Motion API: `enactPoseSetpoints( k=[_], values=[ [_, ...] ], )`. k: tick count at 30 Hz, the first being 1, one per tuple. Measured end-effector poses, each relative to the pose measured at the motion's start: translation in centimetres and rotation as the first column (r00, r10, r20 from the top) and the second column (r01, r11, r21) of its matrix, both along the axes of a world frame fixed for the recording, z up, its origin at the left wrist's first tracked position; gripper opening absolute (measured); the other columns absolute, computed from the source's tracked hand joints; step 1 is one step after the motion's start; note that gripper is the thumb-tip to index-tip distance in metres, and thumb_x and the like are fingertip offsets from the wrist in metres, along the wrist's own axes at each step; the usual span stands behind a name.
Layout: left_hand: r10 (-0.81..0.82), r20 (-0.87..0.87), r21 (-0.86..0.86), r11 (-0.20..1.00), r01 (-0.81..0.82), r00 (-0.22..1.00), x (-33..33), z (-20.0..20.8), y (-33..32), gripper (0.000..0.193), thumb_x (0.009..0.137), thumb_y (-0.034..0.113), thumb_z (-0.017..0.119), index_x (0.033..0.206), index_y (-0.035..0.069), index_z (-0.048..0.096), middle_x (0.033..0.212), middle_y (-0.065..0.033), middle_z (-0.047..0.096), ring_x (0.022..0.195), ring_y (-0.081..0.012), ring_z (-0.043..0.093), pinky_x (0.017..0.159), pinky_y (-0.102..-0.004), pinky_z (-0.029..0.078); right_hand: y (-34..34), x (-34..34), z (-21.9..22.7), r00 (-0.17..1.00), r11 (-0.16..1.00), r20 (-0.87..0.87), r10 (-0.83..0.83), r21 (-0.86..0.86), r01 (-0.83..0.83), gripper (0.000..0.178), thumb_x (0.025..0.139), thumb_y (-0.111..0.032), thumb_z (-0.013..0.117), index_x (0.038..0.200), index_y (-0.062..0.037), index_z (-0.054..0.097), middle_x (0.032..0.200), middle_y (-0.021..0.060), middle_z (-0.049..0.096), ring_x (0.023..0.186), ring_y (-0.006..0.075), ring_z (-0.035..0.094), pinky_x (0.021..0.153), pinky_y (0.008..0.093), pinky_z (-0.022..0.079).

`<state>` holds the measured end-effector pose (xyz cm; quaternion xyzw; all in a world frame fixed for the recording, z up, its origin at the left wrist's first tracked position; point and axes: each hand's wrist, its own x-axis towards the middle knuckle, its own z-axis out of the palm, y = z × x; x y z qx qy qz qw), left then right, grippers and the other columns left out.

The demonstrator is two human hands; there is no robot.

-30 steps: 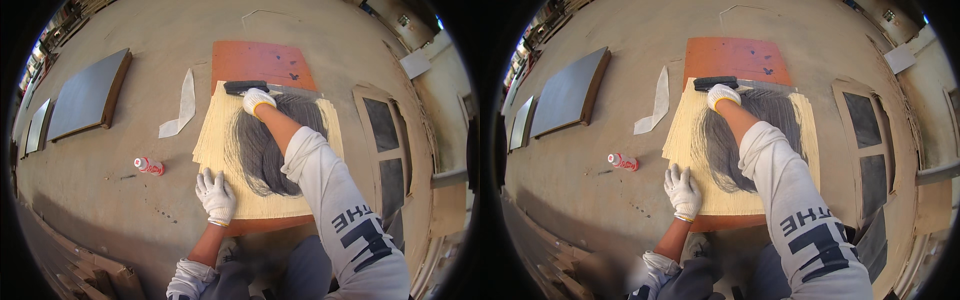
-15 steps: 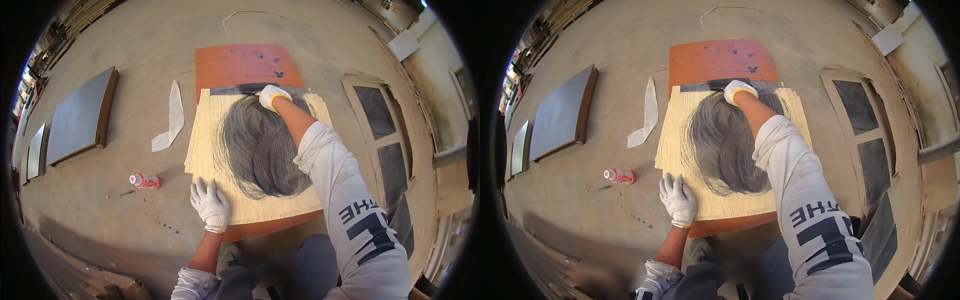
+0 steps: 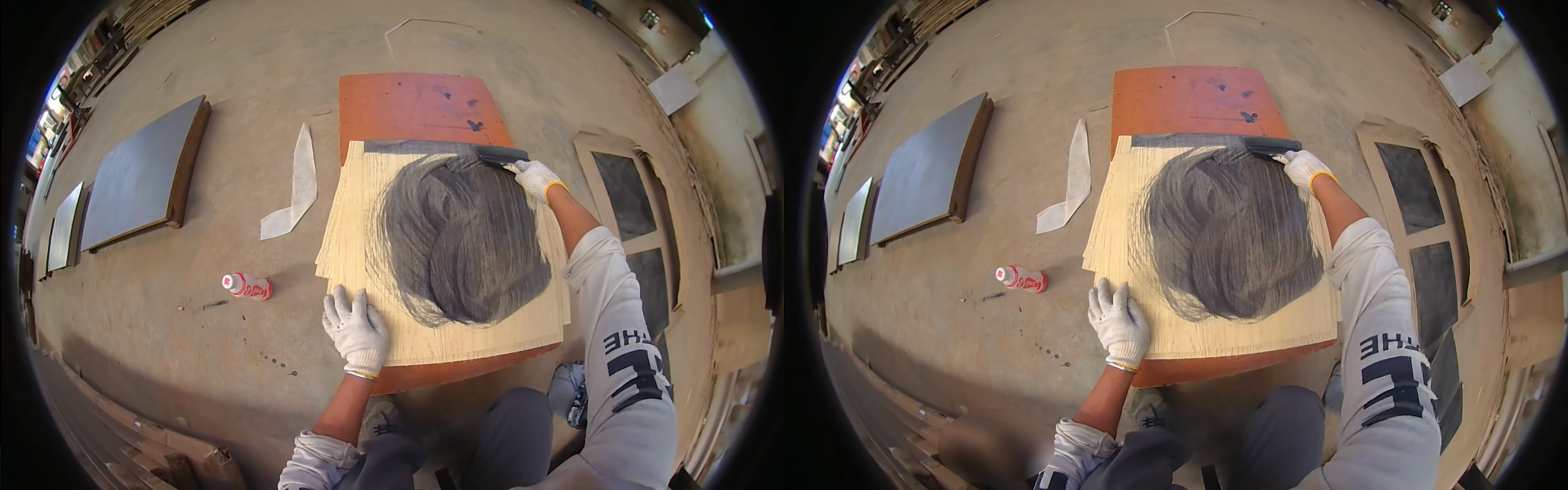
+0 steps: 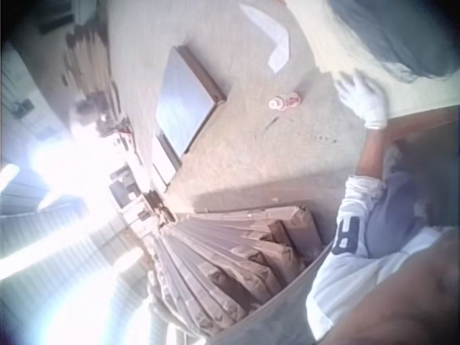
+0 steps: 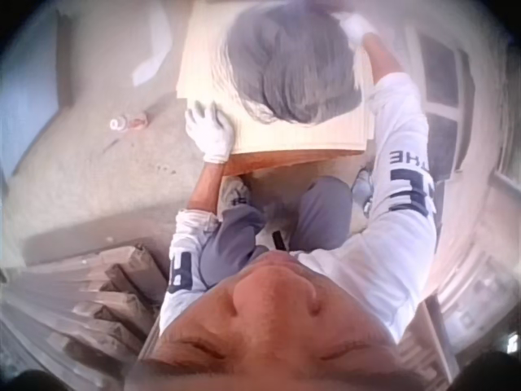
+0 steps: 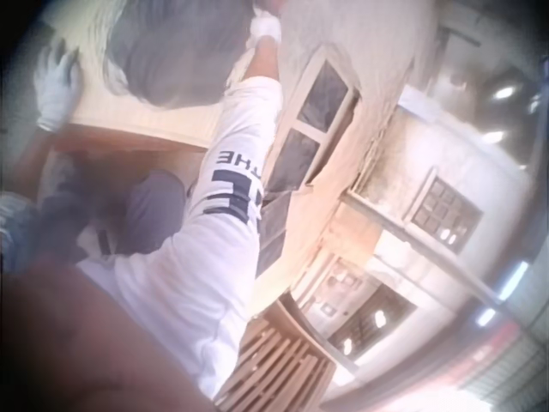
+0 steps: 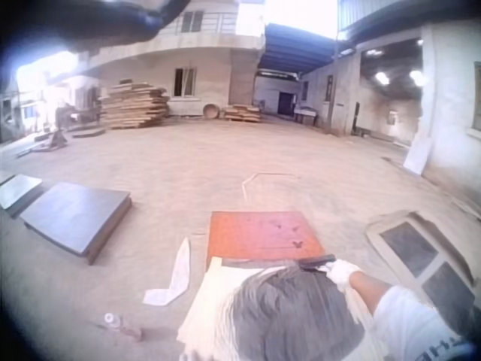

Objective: The person applies dark paint to rectangular wooden boards using a brush. They repeatedly dip the brush into a paint container, spread the paint across each board, and place the finished boards aside.

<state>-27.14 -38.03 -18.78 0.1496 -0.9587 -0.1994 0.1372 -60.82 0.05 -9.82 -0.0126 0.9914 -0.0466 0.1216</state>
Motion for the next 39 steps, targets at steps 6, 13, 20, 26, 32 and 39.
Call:
enactPoseSetpoints(
  k=[6, 13, 20, 26, 32, 39],
  values=[
    [0.0, 0.002, 0.014, 1.0, 0.0, 1.0, -0.2, 0.0, 0.2, 0.035, 0.097, 0.02, 0.062, 0.13, 0.013, 0.07, 0.156, -0.0256, 0.05, 0.145, -0.0511, 0.04, 0.119, -0.0609, 0.031, 2.3, -1.1, 0.8, 1.0, 0.998, 0.022, 0.007, -0.063, -0.005, 0.04, 0.096, -0.02, 0.059, 0.129, -0.0009, 0.069, 0.124, 0.026, 0.073, 0.115, 0.0395, 0.069, 0.098, 0.0419, 0.051],
    [-0.003, 0.002, 0.015, 1.0, 0.003, 1.0, -0.1, 0.2, 0.1, 0.035, 0.096, 0.02, 0.063, 0.129, 0.012, 0.071, 0.155, -0.0252, 0.051, 0.144, -0.051, 0.041, 0.118, -0.0606, 0.032, -1.0, -1.1, 1.9, 0.988, 0.989, 0.037, 0.149, -0.023, -0.148, 0.033, 0.098, -0.019, 0.058, 0.123, -0.0017, 0.07, 0.117, 0.0263, 0.073, 0.109, 0.0421, 0.068, 0.094, 0.0431, 0.051],
    [-0.003, -0.002, 0.016, 1.0, 0.003, 1.0, -0.4, 0.4, 0.5, 0.035, 0.096, 0.019, 0.062, 0.129, 0.012, 0.071, 0.157, -0.0249, 0.049, 0.143, -0.0508, 0.043, 0.118, -0.0611, 0.032, -17.0, -0.4, 1.1, 0.987, 0.986, 0.043, 0.156, -0.065, -0.153, 0.041, 0.098, -0.019, 0.052, 0.129, -0.0048, 0.074, 0.138, 0.0244, 0.067, 0.128, 0.0425, 0.064, 0.106, 0.0501, 0.053],
    [-0.005, -0.008, 0.038, 0.999, 0.005, 1.0, 0.0, 0.4, 0.1, 0.035, 0.096, 0.019, 0.063, 0.129, 0.013, 0.071, 0.156, -0.0255, 0.049, 0.145, -0.0509, 0.041, 0.119, -0.0614, 0.032, -25.9, -0.1, 1.8, 0.982, 0.988, 0.141, 0.127, 0.068, -0.138, 0.04, 0.097, -0.023, 0.058, 0.131, -0.0069, 0.074, 0.138, 0.0203, 0.07, 0.128, 0.0395, 0.067, 0.104, 0.0497, 0.056],
    [0.003, 0.031, 0.05, 0.999, -0.005, 1.0, 0.0, 0.4, 0.0, 0.036, 0.096, 0.022, 0.062, 0.13, 0.013, 0.071, 0.157, -0.0261, 0.048, 0.146, -0.0523, 0.039, 0.12, -0.0619, 0.029, -28.3, -0.1, 1.6, 0.95, 0.962, 0.242, 0.197, 0.138, -0.235, 0.04, 0.099, -0.021, 0.056, 0.131, -0.006, 0.073, 0.14, 0.0245, 0.066, 0.13, 0.0429, 0.063, 0.106, 0.0507, 0.053],
    [0.015, 0.046, 0.071, 0.997, -0.018, 0.999, 0.7, 0.7, -0.5, 0.038, 0.095, 0.023, 0.063, 0.131, 0.014, 0.07, 0.157, -0.0274, 0.047, 0.147, -0.0519, 0.038, 0.121, -0.063, 0.028, -17.1, 0.6, 3.0, 0.931, 0.935, 0.131, 0.34, 0.059, -0.35, 0.04, 0.102, -0.025, 0.052, 0.131, -0.0059, 0.071, 0.134, 0.0251, 0.068, 0.126, 0.0427, 0.065, 0.106, 0.0492, 0.052]
  ],
)
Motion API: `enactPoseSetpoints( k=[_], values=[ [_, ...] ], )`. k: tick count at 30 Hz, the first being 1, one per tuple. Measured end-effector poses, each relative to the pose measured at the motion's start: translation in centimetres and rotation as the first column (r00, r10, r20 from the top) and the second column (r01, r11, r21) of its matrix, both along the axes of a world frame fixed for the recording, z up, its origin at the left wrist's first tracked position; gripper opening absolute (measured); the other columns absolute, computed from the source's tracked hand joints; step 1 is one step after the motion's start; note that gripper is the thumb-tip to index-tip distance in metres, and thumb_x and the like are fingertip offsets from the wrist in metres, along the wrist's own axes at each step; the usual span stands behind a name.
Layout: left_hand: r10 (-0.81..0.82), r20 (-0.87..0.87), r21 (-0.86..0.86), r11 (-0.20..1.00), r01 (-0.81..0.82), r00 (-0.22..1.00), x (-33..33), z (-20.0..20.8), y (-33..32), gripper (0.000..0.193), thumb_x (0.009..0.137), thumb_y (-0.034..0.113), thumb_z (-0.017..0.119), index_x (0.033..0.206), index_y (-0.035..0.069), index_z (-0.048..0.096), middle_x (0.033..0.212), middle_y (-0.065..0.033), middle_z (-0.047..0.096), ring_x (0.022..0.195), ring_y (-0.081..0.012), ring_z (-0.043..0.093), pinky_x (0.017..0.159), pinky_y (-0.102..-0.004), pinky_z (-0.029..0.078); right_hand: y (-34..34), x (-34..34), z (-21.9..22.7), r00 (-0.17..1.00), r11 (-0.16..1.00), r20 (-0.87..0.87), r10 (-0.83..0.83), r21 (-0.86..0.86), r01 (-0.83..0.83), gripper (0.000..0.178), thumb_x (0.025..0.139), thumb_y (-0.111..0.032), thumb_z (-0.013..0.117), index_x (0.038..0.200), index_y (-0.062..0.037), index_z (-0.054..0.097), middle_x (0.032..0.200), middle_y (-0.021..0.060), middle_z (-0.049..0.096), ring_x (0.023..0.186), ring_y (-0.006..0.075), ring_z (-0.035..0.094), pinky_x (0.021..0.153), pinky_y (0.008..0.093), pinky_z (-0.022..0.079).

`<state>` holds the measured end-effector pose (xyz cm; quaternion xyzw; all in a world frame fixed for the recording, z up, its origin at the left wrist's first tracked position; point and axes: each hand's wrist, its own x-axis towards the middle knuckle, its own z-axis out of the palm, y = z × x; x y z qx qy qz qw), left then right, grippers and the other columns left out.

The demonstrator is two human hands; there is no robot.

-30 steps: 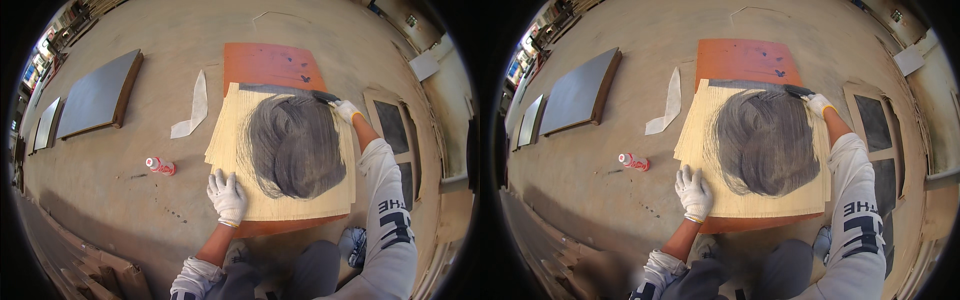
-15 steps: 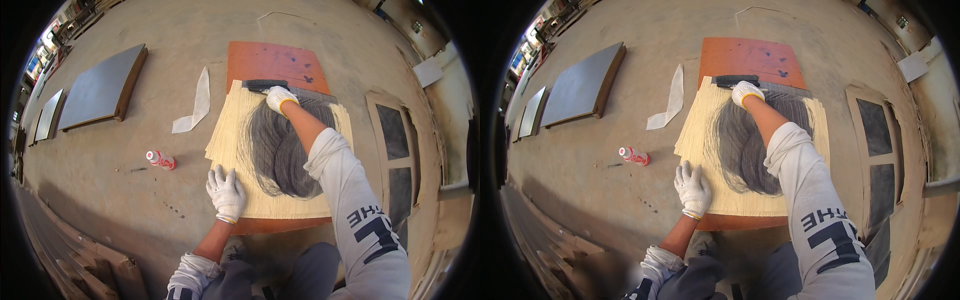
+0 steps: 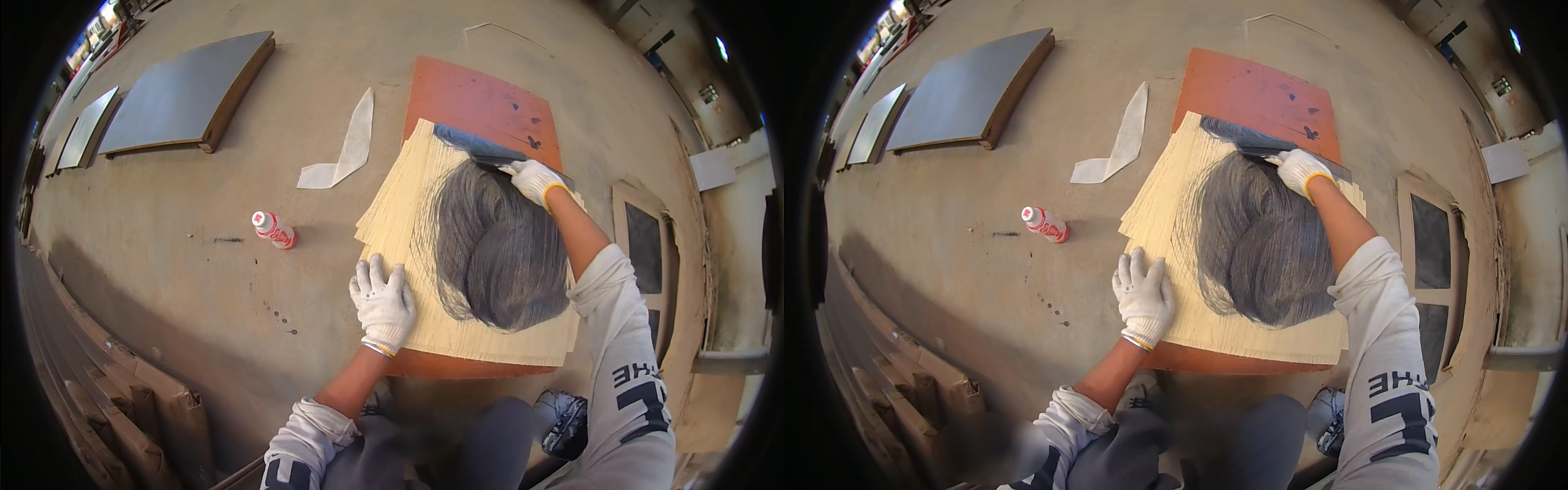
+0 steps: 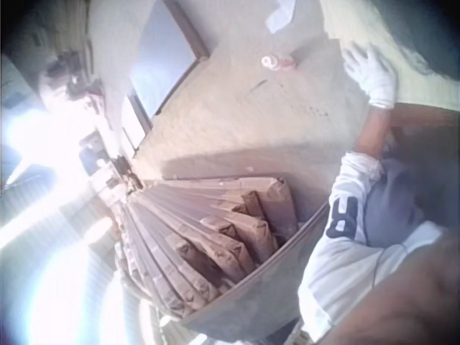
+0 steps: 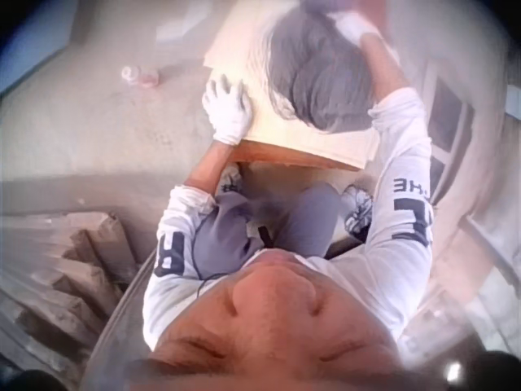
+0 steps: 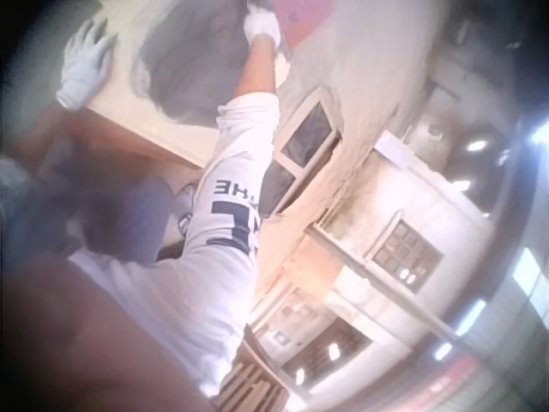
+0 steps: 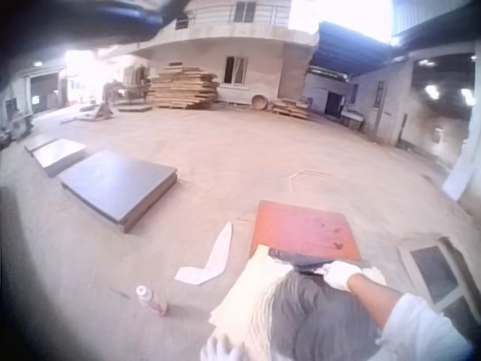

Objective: The person applies dark paint to rectangular wooden boards using a brush. They repeatedly dip the brush into a paint container, spread the paint across each board, and place the finished boards aside.

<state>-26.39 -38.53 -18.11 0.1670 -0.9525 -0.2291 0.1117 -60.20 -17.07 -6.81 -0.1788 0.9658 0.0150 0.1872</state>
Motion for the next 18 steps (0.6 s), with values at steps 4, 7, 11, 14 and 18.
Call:
enactPoseSetpoints(
  k=[4, 7, 11, 14, 18],
  values=[
    [-0.012, -0.008, 0.016, 1.0, 0.012, 1.0, -1.0, 0.1, 0.9, 0.04, 0.094, 0.023, 0.063, 0.132, 0.013, 0.07, 0.157, -0.0275, 0.048, 0.148, -0.052, 0.038, 0.121, -0.0628, 0.028, 4.5, 1.3, -1.1, 0.989, 0.984, -0.058, -0.134, -0.128, 0.125, 0.043, 0.101, -0.024, 0.051, 0.137, -0.0071, 0.066, 0.136, 0.0242, 0.067, 0.127, 0.0439, 0.063, 0.106, 0.0489, 0.051],
    [0.0, -0.005, 0.004, 1.0, 0.0, 1.0, -0.5, 0.0, 0.2, 0.04, 0.094, 0.023, 0.063, 0.133, 0.013, 0.07, 0.157, -0.0274, 0.048, 0.148, -0.052, 0.038, 0.121, -0.0623, 0.027, -0.7, 5.0, -1.2, 0.999, 0.988, 0.008, 0.031, -0.148, -0.03, 0.049, 0.102, -0.029, 0.051, 0.148, -0.0128, 0.06, 0.137, 0.0228, 0.067, 0.128, 0.0422, 0.063, 0.109, 0.0483, 0.049],
    [-0.026, -0.009, 0.028, 0.999, 0.026, 1.0, -1.1, 0.1, 0.8, 0.04, 0.096, 0.024, 0.062, 0.134, 0.013, 0.07, 0.158, -0.0271, 0.047, 0.149, -0.0509, 0.037, 0.122, -0.0617, 0.027, -1.4, 1.9, 0.0, 0.999, 0.998, -0.001, -0.037, -0.057, 0.037, 0.048, 0.101, -0.029, 0.054, 0.147, -0.0178, 0.062, 0.14, 0.0184, 0.067, 0.128, 0.0405, 0.064, 0.109, 0.0474, 0.051],
    [-0.023, 0.017, 0.016, 1.0, 0.022, 1.0, -0.7, -0.3, -0.1, 0.041, 0.097, 0.025, 0.061, 0.136, 0.014, 0.069, 0.159, -0.0265, 0.046, 0.15, -0.05, 0.036, 0.122, -0.0612, 0.026, -4.8, 1.9, 0.8, 0.998, 0.99, 0.005, 0.068, -0.122, -0.067, 0.051, 0.1, -0.025, 0.058, 0.151, -0.0201, 0.06, 0.148, 0.0151, 0.063, 0.134, 0.0365, 0.06, 0.113, 0.0433, 0.048],
    [-0.097, -0.009, 0.056, 0.994, 0.098, 0.995, -0.4, -0.3, -0.6, 0.043, 0.099, 0.027, 0.061, 0.14, 0.016, 0.067, 0.161, -0.0254, 0.044, 0.151, -0.0494, 0.035, 0.123, -0.0596, 0.026, -1.8, -0.7, 2.6, 0.929, 0.949, 0.246, 0.277, -0.219, -0.226, 0.067, 0.091, 0.001, 0.065, 0.153, -0.023, 0.059, 0.154, 0.0096, 0.061, 0.137, 0.0271, 0.061, 0.116, 0.0371, 0.045]
  ],
)
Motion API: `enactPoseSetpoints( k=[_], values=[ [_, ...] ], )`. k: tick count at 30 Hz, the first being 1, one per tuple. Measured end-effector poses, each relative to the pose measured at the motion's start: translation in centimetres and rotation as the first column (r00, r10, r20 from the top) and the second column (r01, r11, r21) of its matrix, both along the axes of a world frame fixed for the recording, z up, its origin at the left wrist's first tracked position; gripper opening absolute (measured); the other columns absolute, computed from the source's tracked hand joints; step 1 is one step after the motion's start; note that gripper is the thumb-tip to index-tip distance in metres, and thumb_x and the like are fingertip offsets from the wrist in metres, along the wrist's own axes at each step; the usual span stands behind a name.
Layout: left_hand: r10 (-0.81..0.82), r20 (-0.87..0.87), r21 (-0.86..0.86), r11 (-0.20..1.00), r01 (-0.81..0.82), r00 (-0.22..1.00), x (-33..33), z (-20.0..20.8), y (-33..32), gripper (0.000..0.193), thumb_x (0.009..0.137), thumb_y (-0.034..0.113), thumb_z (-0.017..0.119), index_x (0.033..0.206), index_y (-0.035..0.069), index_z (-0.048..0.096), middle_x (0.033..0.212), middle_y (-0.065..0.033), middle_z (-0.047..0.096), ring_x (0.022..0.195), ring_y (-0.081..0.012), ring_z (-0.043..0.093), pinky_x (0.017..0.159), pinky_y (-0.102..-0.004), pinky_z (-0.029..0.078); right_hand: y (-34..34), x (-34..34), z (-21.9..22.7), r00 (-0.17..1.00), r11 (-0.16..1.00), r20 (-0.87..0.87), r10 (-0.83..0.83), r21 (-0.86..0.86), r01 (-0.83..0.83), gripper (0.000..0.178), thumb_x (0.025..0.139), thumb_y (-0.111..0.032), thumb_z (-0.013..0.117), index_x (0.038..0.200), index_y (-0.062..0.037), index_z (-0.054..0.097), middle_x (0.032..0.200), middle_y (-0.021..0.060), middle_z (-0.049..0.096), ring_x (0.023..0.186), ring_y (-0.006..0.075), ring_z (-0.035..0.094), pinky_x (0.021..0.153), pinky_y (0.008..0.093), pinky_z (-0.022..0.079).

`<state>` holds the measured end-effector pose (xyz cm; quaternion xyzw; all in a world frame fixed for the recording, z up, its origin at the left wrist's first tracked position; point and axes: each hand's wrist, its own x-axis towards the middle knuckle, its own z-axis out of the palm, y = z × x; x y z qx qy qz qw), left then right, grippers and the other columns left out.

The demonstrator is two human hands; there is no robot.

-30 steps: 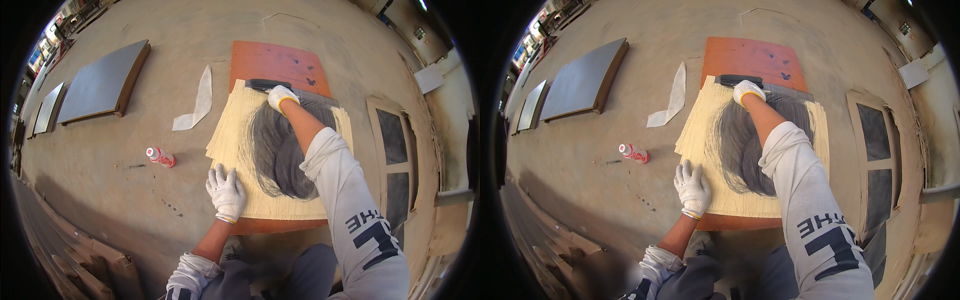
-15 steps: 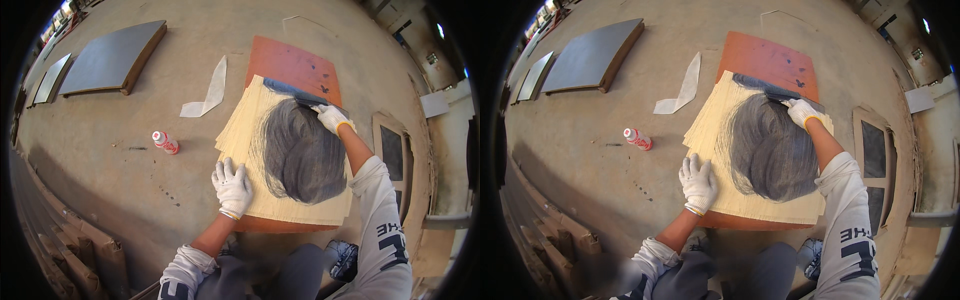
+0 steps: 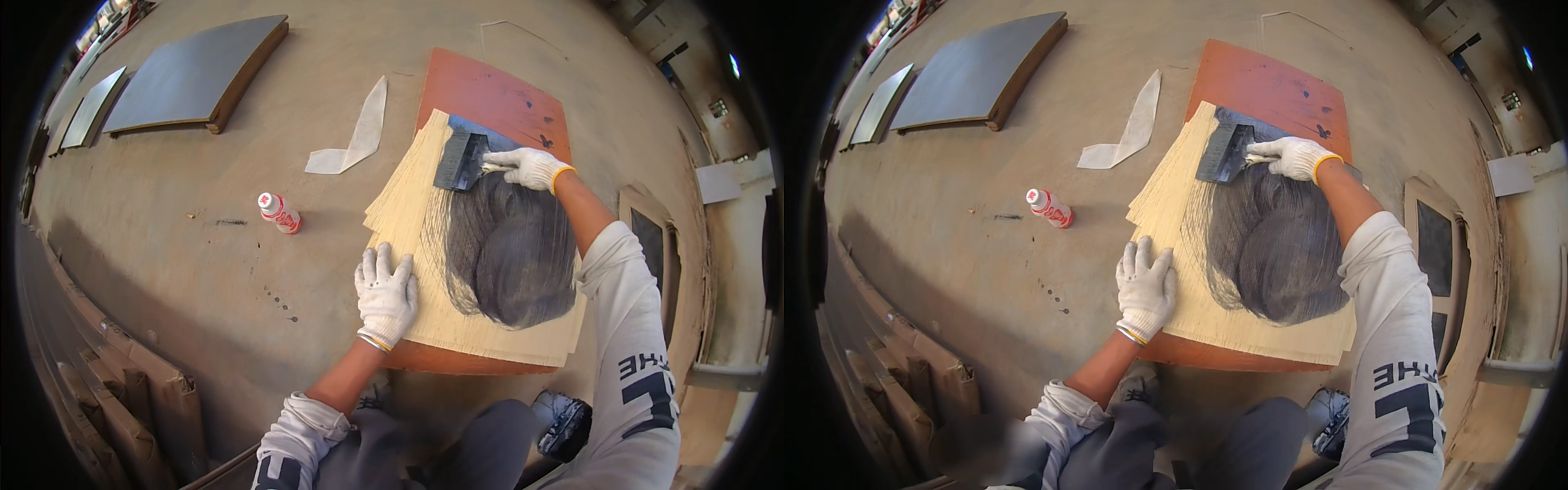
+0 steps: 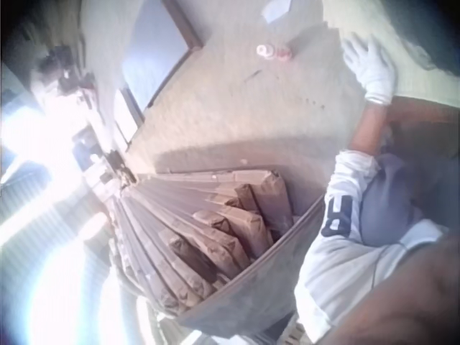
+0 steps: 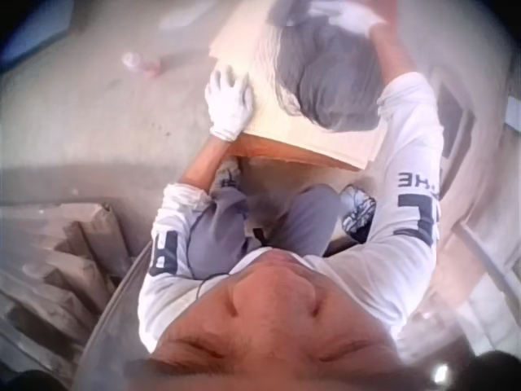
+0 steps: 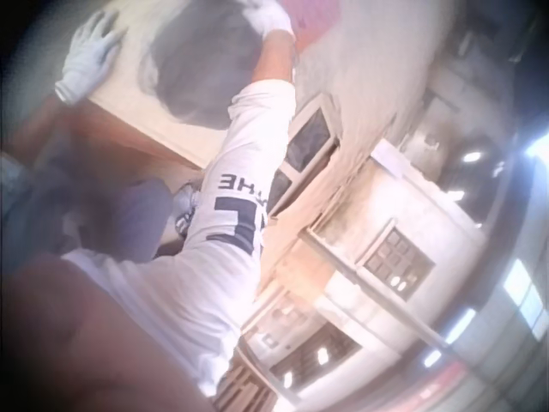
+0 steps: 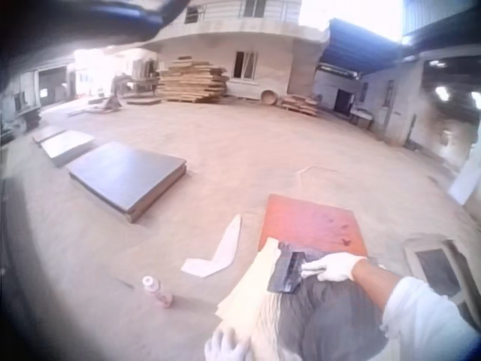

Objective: The person applies dark paint to rectangular wooden boards using a brush. They repeatedly dip the brush into a paint container, spread the paint across each board, and place the finished boards aside.

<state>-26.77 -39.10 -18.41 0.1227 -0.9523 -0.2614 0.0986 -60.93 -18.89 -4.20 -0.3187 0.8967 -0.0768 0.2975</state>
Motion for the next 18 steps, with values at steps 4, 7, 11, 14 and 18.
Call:
enactPoseSetpoints(
  k=[4, 7, 11, 14, 18],
  values=[
    [-0.055, -0.015, 0.086, 0.995, 0.057, 0.998, 1.0, 0.1, -1.6, 0.041, 0.098, 0.025, 0.064, 0.138, 0.015, 0.069, 0.161, -0.0236, 0.046, 0.151, -0.0482, 0.037, 0.124, -0.0554, 0.029, -2.7, -0.5, 1.5, 0.979, 0.985, -0.173, -0.106, 0.119, 0.128, 0.061, 0.091, 0.003, 0.06, 0.142, -0.0277, 0.069, 0.135, 0.009, 0.073, 0.122, 0.0286, 0.07, 0.106, 0.0357, 0.052],
    [-0.046, -0.073, 0.237, 0.97, 0.062, 0.996, 2.2, -0.5, -3.1, 0.034, 0.097, 0.021, 0.066, 0.129, 0.014, 0.073, 0.156, -0.0237, 0.052, 0.148, -0.0467, 0.043, 0.122, -0.0536, 0.034, -3.6, -0.9, 0.4, 0.947, 0.978, -0.31, -0.088, 0.152, 0.141, 0.053, 0.093, -0.008, 0.06, 0.137, -0.0342, 0.072, 0.13, 0.0083, 0.074, 0.114, 0.0326, 0.072, 0.098, 0.0383, 0.056],
    [0.145, -0.122, 0.383, 0.92, -0.088, 0.982, 5.8, -0.5, -5.6, 0.027, 0.095, 0.009, 0.065, 0.119, 0.009, 0.076, 0.143, -0.0243, 0.063, 0.138, -0.0452, 0.054, 0.115, -0.0532, 0.045, -1.2, 1.6, -0.9, 0.938, 0.993, -0.344, 0.043, 0.116, -0.003, 0.04, 0.095, -0.025, 0.07, 0.133, -0.0358, 0.075, 0.124, 0.004, 0.077, 0.111, 0.0295, 0.072, 0.096, 0.0379, 0.056],
    [0.294, -0.117, 0.37, 0.899, -0.233, 0.949, 9.3, -2.0, -7.9, 0.022, 0.095, 0.004, 0.066, 0.114, 0.004, 0.075, 0.136, -0.023, 0.067, 0.13, -0.0437, 0.06, 0.111, -0.0503, 0.049, -1.5, 3.8, -0.6, 0.939, 0.985, -0.331, 0.093, 0.171, -0.037, 0.039, 0.093, -0.035, 0.076, 0.131, -0.0391, 0.075, 0.121, 0.003, 0.078, 0.111, 0.0279, 0.072, 0.095, 0.0403, 0.057],
    [0.324, -0.167, 0.401, 0.885, -0.236, 0.931, 8.8, -0.9, -7.9, 0.022, 0.096, 0.0, 0.064, 0.115, 0.003, 0.075, 0.134, -0.0225, 0.068, 0.127, -0.0408, 0.062, 0.109, -0.0478, 0.051, -3.9, -0.3, -0.6, 0.923, 0.982, -0.37, -0.111, 0.103, 0.159, 0.038, 0.096, -0.033, 0.074, 0.134, -0.0312, 0.074, 0.125, 0.0072, 0.076, 0.114, 0.0298, 0.072, 0.101, 0.0388, 0.055]
  ],
)
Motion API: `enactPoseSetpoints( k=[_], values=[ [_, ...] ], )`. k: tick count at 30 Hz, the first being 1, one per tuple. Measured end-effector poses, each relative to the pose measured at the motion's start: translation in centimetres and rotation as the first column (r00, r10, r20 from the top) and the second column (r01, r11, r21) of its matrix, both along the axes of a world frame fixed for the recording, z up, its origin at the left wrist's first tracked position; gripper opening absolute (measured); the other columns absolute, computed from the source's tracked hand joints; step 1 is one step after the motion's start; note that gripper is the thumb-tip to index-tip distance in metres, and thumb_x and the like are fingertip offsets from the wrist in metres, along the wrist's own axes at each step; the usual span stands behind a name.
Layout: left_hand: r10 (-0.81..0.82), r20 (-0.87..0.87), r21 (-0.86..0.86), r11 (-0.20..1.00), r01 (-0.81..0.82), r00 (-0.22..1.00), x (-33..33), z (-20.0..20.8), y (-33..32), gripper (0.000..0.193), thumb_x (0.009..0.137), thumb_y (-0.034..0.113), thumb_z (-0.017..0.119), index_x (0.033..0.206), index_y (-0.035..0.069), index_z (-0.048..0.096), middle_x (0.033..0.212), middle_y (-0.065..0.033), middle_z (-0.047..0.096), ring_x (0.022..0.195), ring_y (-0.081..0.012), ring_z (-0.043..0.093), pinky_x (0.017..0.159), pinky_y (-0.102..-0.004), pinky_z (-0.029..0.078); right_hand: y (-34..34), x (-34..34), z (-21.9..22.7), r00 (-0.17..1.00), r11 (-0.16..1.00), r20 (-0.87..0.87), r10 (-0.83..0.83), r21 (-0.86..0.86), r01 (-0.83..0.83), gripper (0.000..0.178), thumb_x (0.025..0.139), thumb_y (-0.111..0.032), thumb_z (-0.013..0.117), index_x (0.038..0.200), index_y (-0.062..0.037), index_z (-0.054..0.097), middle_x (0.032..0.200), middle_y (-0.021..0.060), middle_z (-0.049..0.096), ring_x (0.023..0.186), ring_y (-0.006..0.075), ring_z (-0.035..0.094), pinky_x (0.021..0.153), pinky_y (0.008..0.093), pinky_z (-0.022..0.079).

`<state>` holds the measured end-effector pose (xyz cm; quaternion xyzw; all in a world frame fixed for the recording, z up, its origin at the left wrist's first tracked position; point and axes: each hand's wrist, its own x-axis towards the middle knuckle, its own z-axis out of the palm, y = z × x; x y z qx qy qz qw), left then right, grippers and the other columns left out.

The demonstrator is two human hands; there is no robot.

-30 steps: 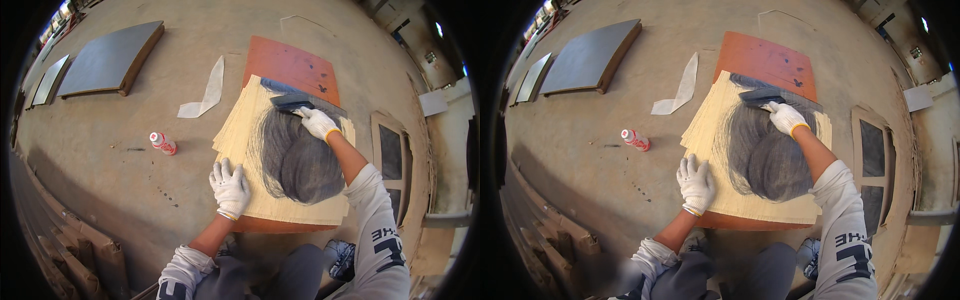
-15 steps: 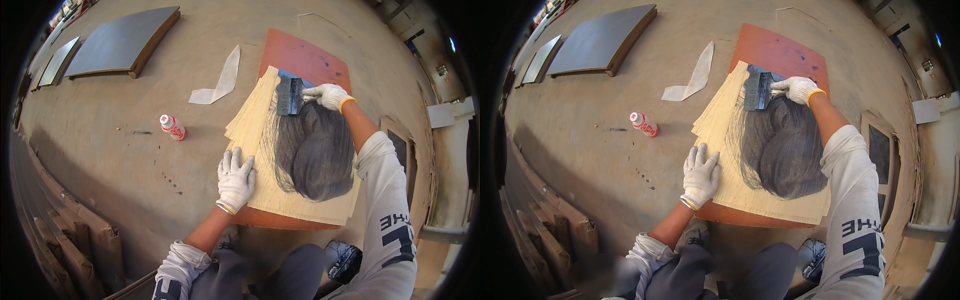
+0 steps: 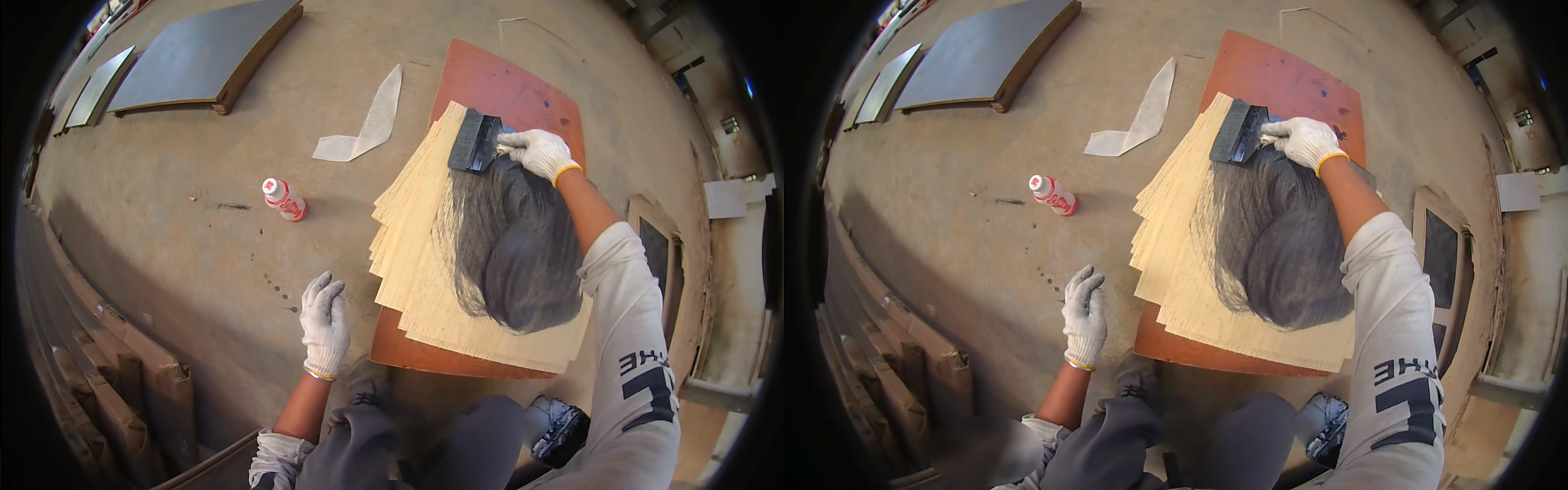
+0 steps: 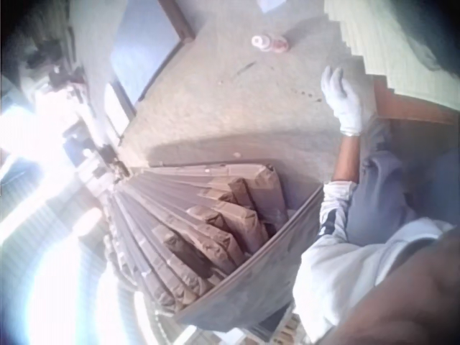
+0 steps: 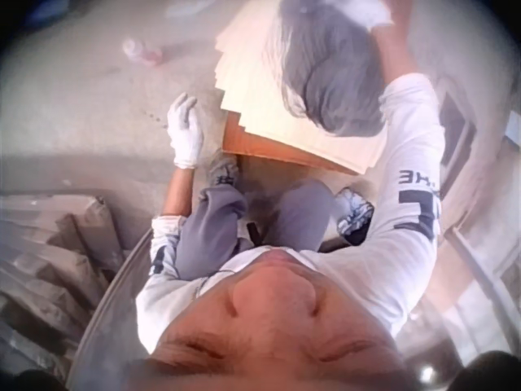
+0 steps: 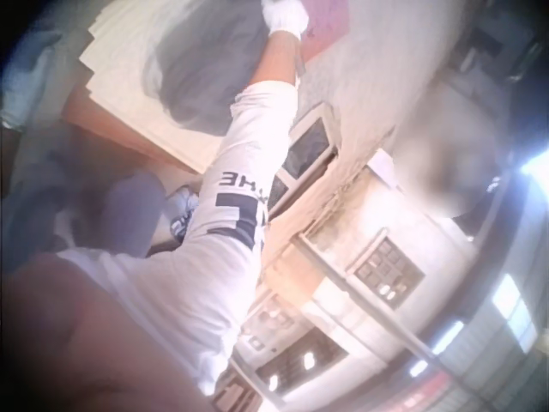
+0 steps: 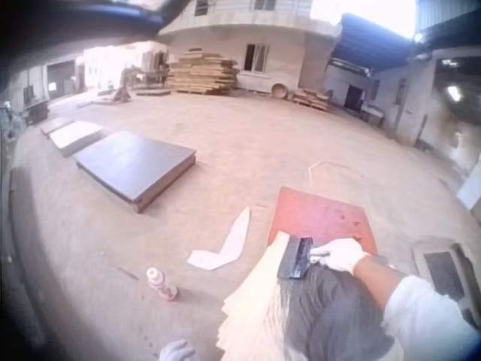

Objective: The person applies dark paint to rectangular wooden boards using a brush. They repeatedly dip the brush into a paint container, spread the paint across each board, and place the finished boards aside.

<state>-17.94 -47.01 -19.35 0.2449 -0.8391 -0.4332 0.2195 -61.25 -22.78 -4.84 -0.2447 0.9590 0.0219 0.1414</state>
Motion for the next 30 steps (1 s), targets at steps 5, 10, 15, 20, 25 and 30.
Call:
enactPoseSetpoints(
  k=[5, 10, 15, 20, 25, 30],
  values=[
    [-0.009, 0.0, 0.024, 1.0, 0.009, 1.0, 0.3, 0.1, -0.4, 0.024, 0.098, -0.002, 0.06, 0.118, -0.002, 0.073, 0.137, -0.0232, 0.066, 0.129, -0.0366, 0.062, 0.109, -0.044, 0.05, 1.0, -0.3, -0.6, 0.996, 0.998, 0.052, 0.069, -0.006, -0.069, 0.039, 0.094, -0.029, 0.075, 0.133, -0.0318, 0.075, 0.119, 0.008, 0.078, 0.107, 0.0293, 0.074, 0.095, 0.0401, 0.057],
    [0.061, 0.034, 0.027, 0.998, -0.062, 0.998, 2.4, 0.0, -1.2, 0.024, 0.097, -0.002, 0.061, 0.117, 0.001, 0.074, 0.135, -0.0227, 0.067, 0.128, -0.0385, 0.062, 0.109, -0.0457, 0.051, 1.2, 9.1, 0.2, 0.954, 0.94, 0.056, 0.295, 0.165, -0.3, 0.035, 0.097, -0.037, 0.07, 0.131, -0.0345, 0.076, 0.115, 0.0079, 0.078, 0.105, 0.0299, 0.073, 0.092, 0.0416, 0.058],
    [0.041, -0.026, 0.091, 0.995, -0.039, 0.999, 1.5, 0.1, -0.2, 0.023, 0.098, -0.001, 0.061, 0.117, 0.001, 0.074, 0.135, -0.0226, 0.067, 0.128, -0.0376, 0.063, 0.109, -0.0452, 0.051, 2.4, 3.2, 0.2, 0.999, 1.0, -0.052, 0.014, 0.019, -0.013, 0.035, 0.099, -0.035, 0.068, 0.133, -0.0301, 0.075, 0.122, 0.0069, 0.077, 0.111, 0.0294, 0.073, 0.096, 0.0414, 0.058],
    [0.051, 0.0, 0.09, 0.995, -0.051, 0.999, 2.4, 0.6, 0.1, 0.021, 0.099, -0.001, 0.062, 0.116, 0.0, 0.074, 0.135, -0.023, 0.067, 0.127, -0.0376, 0.063, 0.109, -0.0446, 0.051, 3.5, 10.6, -0.4, 0.957, 0.957, -0.028, 0.29, 0.011, -0.29, 0.03, 0.098, -0.033, 0.068, 0.126, -0.0314, 0.077, 0.104, 0.0077, 0.077, 0.093, 0.032, 0.074, 0.083, 0.0441, 0.059],
    [0.057, -0.015, 0.065, 0.996, -0.056, 0.998, 2.9, 0.9, 0.0, 0.021, 0.098, -0.001, 0.063, 0.116, 0.0, 0.074, 0.133, -0.0231, 0.068, 0.126, -0.0376, 0.064, 0.108, -0.0444, 0.051, 3.5, 16.4, 0.7, 0.944, 0.941, 0.082, 0.321, 0.088, -0.328, 0.034, 0.098, -0.033, 0.068, 0.131, -0.035, 0.075, 0.099, 0.0104, 0.075, 0.092, 0.033, 0.074, 0.084, 0.0447, 0.058],
    [0.047, -0.027, 0.075, 0.996, -0.045, 0.999, 2.8, 0.9, 0.7, 0.021, 0.097, -0.002, 0.064, 0.116, 0.0, 0.074, 0.133, -0.0229, 0.068, 0.125, -0.0378, 0.064, 0.108, -0.0443, 0.051, 4.8, 8.1, 0.1, 0.999, 1.0, -0.046, 0.03, -0.002, -0.03, 0.035, 0.098, -0.029, 0.068, 0.132, -0.0286, 0.074, 0.126, 0.0056, 0.076, 0.112, 0.0306, 0.072, 0.094, 0.041, 0.057]
  ],
)
